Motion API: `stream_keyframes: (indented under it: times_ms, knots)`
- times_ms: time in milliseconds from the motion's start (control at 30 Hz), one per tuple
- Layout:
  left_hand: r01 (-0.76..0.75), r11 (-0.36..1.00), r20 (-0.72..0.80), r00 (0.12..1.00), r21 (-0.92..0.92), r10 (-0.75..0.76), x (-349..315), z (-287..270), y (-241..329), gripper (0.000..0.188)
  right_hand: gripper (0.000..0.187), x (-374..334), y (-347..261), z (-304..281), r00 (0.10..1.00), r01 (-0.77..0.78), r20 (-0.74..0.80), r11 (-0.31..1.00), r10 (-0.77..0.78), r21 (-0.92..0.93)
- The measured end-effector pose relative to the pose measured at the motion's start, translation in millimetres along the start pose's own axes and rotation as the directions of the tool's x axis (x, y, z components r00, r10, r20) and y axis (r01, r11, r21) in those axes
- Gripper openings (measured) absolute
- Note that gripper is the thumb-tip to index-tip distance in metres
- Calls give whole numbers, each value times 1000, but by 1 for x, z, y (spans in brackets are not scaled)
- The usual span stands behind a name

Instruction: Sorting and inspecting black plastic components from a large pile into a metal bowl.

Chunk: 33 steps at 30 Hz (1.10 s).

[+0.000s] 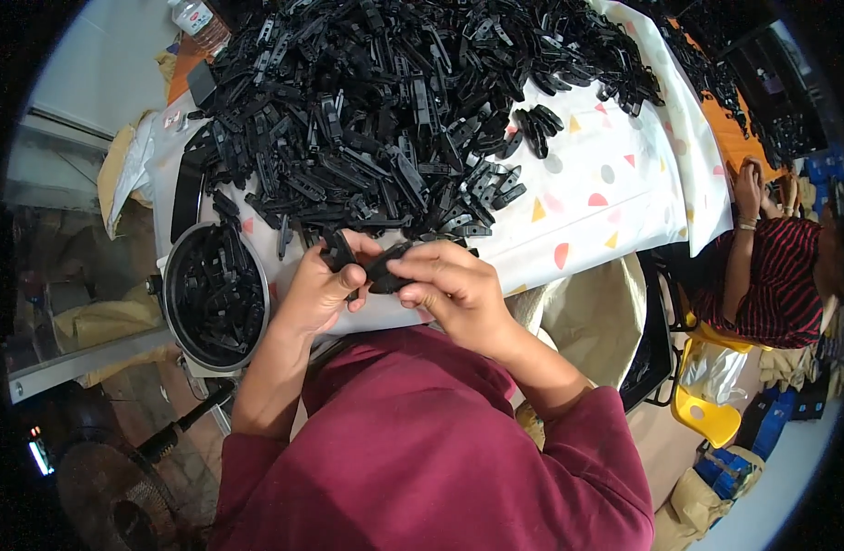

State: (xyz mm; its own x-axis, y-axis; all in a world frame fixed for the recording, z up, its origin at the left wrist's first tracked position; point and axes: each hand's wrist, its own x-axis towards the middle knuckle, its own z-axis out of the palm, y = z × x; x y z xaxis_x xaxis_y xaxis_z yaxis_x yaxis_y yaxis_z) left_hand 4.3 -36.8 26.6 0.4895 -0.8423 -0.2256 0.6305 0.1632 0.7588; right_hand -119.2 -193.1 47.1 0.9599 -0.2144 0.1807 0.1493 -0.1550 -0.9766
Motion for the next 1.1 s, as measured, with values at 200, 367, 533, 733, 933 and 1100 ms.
stream_keyframes:
  times_ms: [200, 367, 533, 733, 933, 1100]
  knots:
    - [21, 951, -73, 997, 310, 2, -4, 12, 7, 54, 16, -2, 11, 9, 983, 40, -181, 994, -22, 98]
    - [-229, 660, 128, 972, 715, 198, -9, 5, 4, 52, 23, -5, 9, 9, 934, 297, -94, 894, -345, -334]
    - [-411, 293, 310, 890, 863, 334, -10, 8, 3, 44, 32, -3, -3, 13, 963, 28, -247, 947, -112, -321]
    - [-396, 355, 331, 915, 847, 232, -21, -4, -7, 43, 40, -19, 5, 6, 998, -24, 41, 949, 39, -315]
    - [-302, 438, 233, 951, 847, 204, -43, -3, -12, 45, 40, -13, 12, 3, 975, 49, 222, 969, 5, -240]
    - [30, -56, -4, 909, 998, 417, -80, 7, 18, 30, 38, -3, 19, -2, 994, 27, 103, 892, 22, -450]
